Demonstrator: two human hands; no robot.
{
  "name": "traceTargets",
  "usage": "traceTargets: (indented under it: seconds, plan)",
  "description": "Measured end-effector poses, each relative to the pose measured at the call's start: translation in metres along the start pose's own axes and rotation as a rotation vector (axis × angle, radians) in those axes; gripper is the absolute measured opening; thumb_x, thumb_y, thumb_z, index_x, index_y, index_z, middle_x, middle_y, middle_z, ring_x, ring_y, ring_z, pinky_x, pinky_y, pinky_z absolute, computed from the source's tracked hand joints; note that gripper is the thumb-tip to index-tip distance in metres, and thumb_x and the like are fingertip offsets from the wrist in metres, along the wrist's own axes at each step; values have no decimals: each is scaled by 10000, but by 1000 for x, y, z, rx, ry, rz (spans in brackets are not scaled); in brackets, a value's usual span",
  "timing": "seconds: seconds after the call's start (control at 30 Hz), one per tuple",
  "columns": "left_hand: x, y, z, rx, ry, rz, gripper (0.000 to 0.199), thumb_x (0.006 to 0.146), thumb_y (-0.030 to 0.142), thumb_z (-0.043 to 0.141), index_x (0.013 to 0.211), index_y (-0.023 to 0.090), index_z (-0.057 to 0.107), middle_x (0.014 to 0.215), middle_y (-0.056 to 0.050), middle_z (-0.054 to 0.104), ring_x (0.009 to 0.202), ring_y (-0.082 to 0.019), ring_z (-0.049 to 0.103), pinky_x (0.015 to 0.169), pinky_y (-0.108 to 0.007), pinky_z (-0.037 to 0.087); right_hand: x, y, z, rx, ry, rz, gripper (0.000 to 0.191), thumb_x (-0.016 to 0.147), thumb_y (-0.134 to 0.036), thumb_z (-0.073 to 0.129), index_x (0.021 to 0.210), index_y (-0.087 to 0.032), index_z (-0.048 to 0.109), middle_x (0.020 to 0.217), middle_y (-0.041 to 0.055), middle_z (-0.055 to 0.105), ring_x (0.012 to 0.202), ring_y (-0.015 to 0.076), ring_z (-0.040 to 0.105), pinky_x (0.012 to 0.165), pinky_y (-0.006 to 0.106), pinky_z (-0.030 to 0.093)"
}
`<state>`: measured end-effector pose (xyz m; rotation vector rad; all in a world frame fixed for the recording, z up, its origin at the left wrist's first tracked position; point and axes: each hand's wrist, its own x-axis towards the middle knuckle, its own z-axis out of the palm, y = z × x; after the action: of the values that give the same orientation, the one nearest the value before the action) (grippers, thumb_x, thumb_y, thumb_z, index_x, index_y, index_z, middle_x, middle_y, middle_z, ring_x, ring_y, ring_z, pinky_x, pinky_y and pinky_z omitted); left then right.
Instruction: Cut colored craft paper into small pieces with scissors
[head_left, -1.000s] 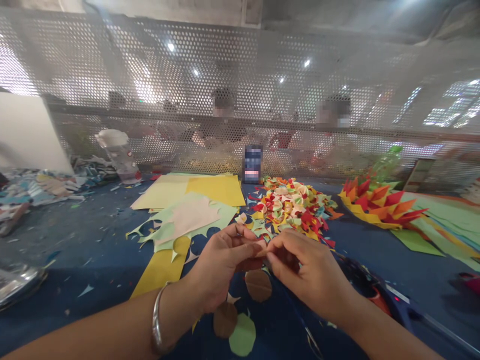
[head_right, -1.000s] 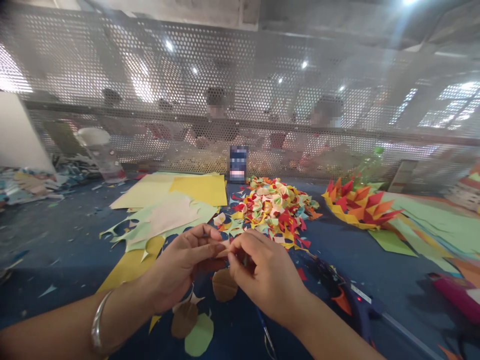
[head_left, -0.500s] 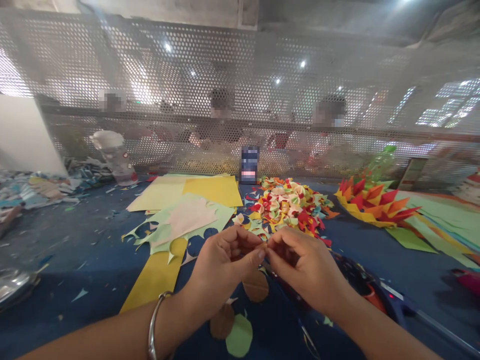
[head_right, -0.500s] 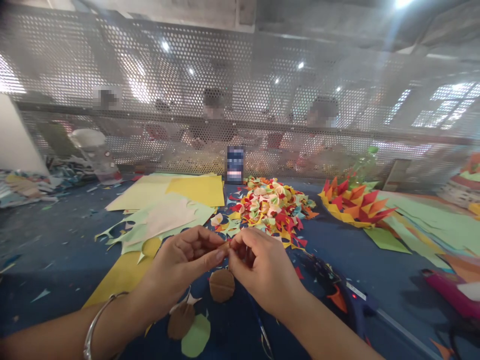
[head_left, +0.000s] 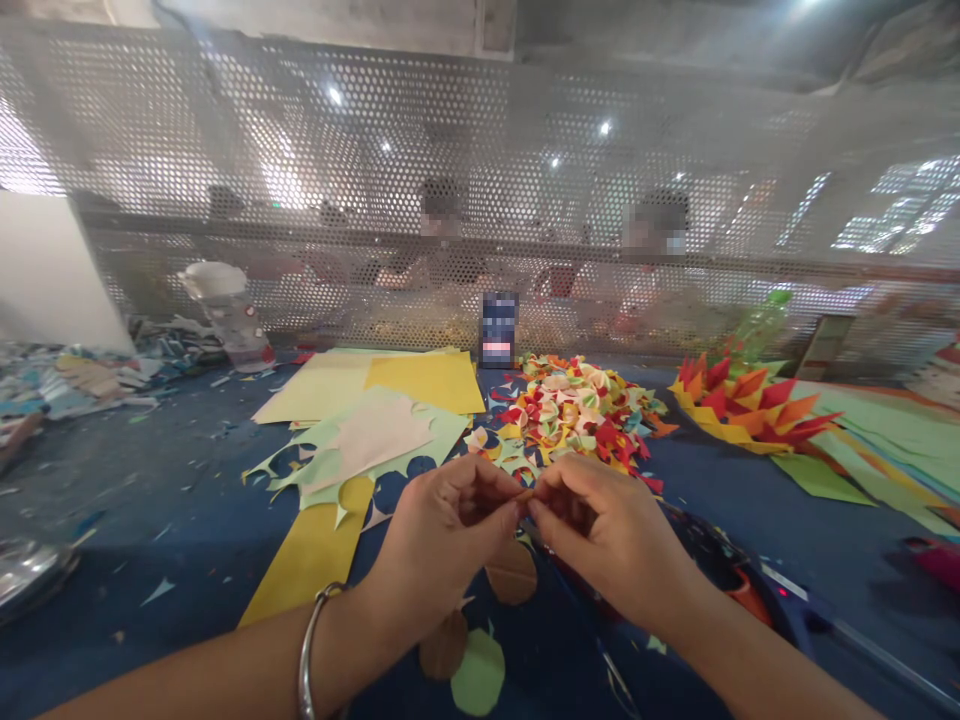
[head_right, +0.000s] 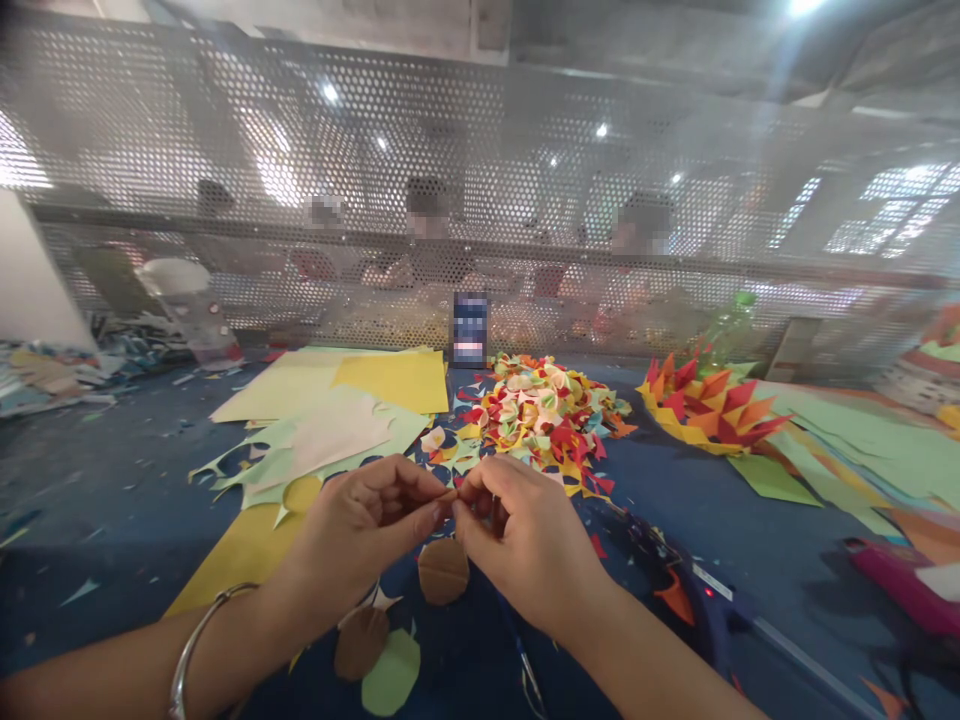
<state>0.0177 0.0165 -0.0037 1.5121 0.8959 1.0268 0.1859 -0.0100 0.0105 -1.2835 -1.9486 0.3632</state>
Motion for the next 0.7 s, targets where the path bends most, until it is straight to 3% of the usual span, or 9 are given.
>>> traceTargets:
  seconds: [0.2, 0.43, 0.7]
  plan:
    - [1, 0, -2, 28, -8, -9, 95, 731, 239, 684, 775, 180, 626, 713, -24, 666, 662, -143, 613, 621, -257, 478, -1, 0, 1, -3, 8, 9, 53, 797, -188, 567, 746, -198, 554, 653, -18, 527, 534, 102, 479, 466, 228, 399]
    - [4, 3, -4, -174, -86, -70, 175, 705, 195, 701, 822, 178, 571, 730, -14, 662, 683, -129, 617, 659, -254, 472, 0, -2, -1, 58, -32, 20, 58, 830, -245, 575, 844, -196, 601, 681, -9, 571, 537, 107, 504, 479, 232, 423]
    - [4, 1, -3, -277, -146, -98, 228, 711, 242, 728, 839, 163, 556, 684, 9, 624, 603, -97, 566, 602, -230, 438, -3, 0, -2, 84, -77, 22, 94, 871, -248, 546, 804, -206, 597, 705, -15, 572, 571, 111, 512, 517, 240, 417]
